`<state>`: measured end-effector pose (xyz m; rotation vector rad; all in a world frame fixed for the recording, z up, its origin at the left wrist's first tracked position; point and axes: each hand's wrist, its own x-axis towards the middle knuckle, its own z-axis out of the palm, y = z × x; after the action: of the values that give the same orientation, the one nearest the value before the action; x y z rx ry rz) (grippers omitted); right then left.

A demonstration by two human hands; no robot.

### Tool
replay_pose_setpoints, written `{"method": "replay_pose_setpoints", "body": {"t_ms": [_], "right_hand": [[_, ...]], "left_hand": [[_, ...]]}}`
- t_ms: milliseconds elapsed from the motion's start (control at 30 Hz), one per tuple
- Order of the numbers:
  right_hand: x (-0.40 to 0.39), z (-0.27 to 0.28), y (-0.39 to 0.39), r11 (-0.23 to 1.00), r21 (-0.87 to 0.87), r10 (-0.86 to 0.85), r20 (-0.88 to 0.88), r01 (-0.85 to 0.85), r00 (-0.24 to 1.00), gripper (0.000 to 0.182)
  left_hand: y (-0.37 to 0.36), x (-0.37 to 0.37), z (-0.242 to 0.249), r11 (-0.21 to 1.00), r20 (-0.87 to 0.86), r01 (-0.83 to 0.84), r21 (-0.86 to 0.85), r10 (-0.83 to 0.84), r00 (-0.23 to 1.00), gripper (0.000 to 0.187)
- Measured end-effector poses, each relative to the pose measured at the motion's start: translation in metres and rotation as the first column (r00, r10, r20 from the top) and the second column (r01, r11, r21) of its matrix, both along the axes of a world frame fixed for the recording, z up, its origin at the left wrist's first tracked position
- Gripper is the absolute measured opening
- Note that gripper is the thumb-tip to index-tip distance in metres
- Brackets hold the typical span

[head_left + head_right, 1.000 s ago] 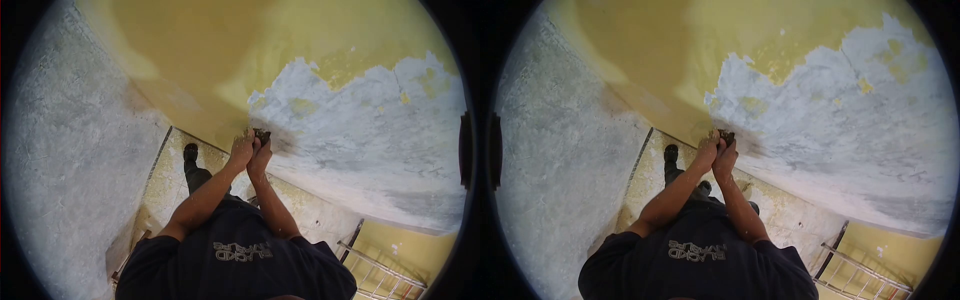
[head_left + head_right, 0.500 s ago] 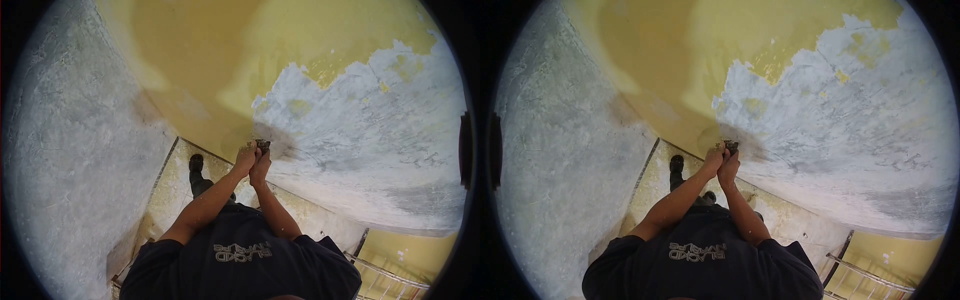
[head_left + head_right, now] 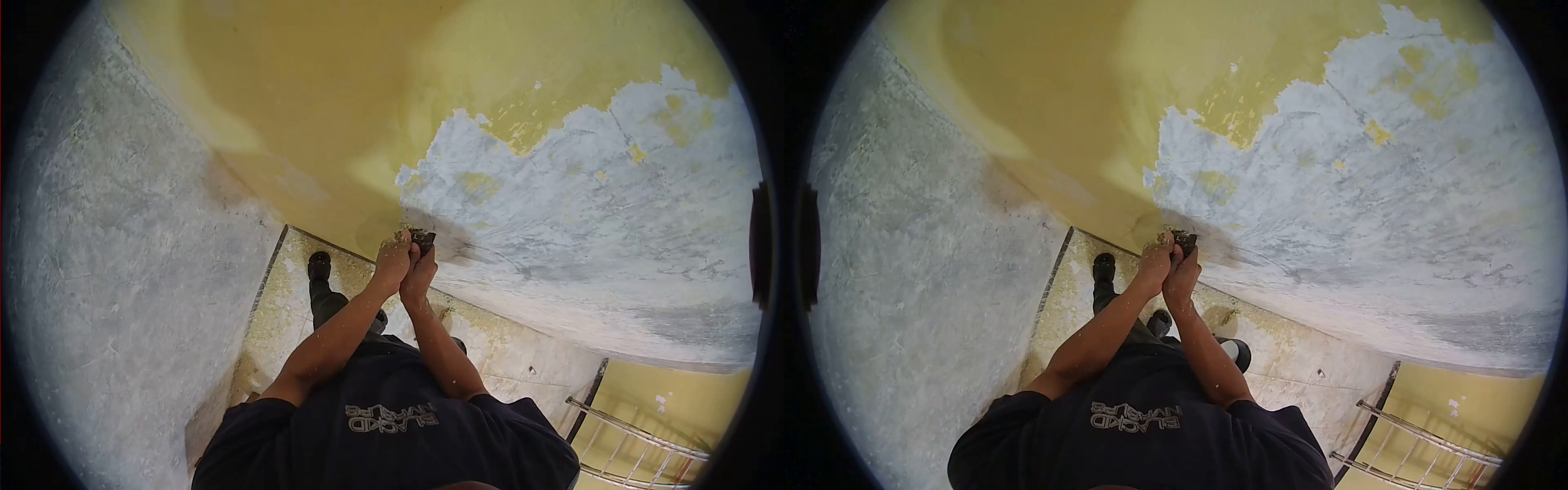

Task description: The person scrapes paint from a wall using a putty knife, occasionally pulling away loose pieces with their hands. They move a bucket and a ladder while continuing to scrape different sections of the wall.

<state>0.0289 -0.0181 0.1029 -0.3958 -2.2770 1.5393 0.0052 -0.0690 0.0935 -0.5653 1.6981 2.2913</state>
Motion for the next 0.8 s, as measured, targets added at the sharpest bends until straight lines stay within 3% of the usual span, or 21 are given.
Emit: {"method": "replay_pose_setpoints", "body": {"t_ms": [233,300,400,500,567,600,667,800], "right_hand": [[0.002,-0.005,0.004,0.998,0.060,-0.008,0.036,0.005,0.999,0.030],[-0.001,-0.002,0.003,0.999,0.048,0.010,-0.034,-0.008,0.999,0.021],[-0.004,0.008,0.006,0.995,0.095,0.040,-0.001,-0.040,0.999,0.022],[-0.010,0.016,0.002,0.996,0.071,0.057,-0.032,-0.055,0.998,0.023],[-0.013,0.014,-0.001,0.999,0.042,0.036,-0.049,-0.034,0.998,0.024],[-0.009,0.008,0.000,1.000,0.017,0.022,-0.025,-0.021,0.999,0.024],[-0.002,-0.008,0.003,1.000,-0.004,0.010,-0.016,-0.010,1.000,0.024],[-0.004,-0.007,0.001,1.000,-0.006,-0.013,-0.018,0.013,1.000,0.024]], "left_hand": [[-0.003,0.004,0.017,0.998,0.062,0.047,0.031,-0.048,0.997,0.034],[-0.002,0.001,0.018,0.997,0.043,0.021,0.071,-0.024,0.999,0.033],[-0.003,-0.002,0.017,0.996,0.047,-0.001,0.085,-0.003,0.999,0.034],[-0.008,0.000,0.016,0.997,-0.041,0.045,-0.060,-0.047,0.998,0.037],[-0.007,-0.008,0.003,0.948,-0.174,0.078,-0.309,-0.137,0.975,0.038],[-0.007,-0.004,-0.004,0.947,-0.178,0.075,-0.313,-0.136,0.975,0.038],[-0.003,0.001,-0.014,0.766,-0.262,0.088,-0.636,-0.322,0.910,0.034],[-0.003,-0.007,-0.025,0.731,-0.205,0.158,-0.664,-0.382,0.901,0.030]]}}
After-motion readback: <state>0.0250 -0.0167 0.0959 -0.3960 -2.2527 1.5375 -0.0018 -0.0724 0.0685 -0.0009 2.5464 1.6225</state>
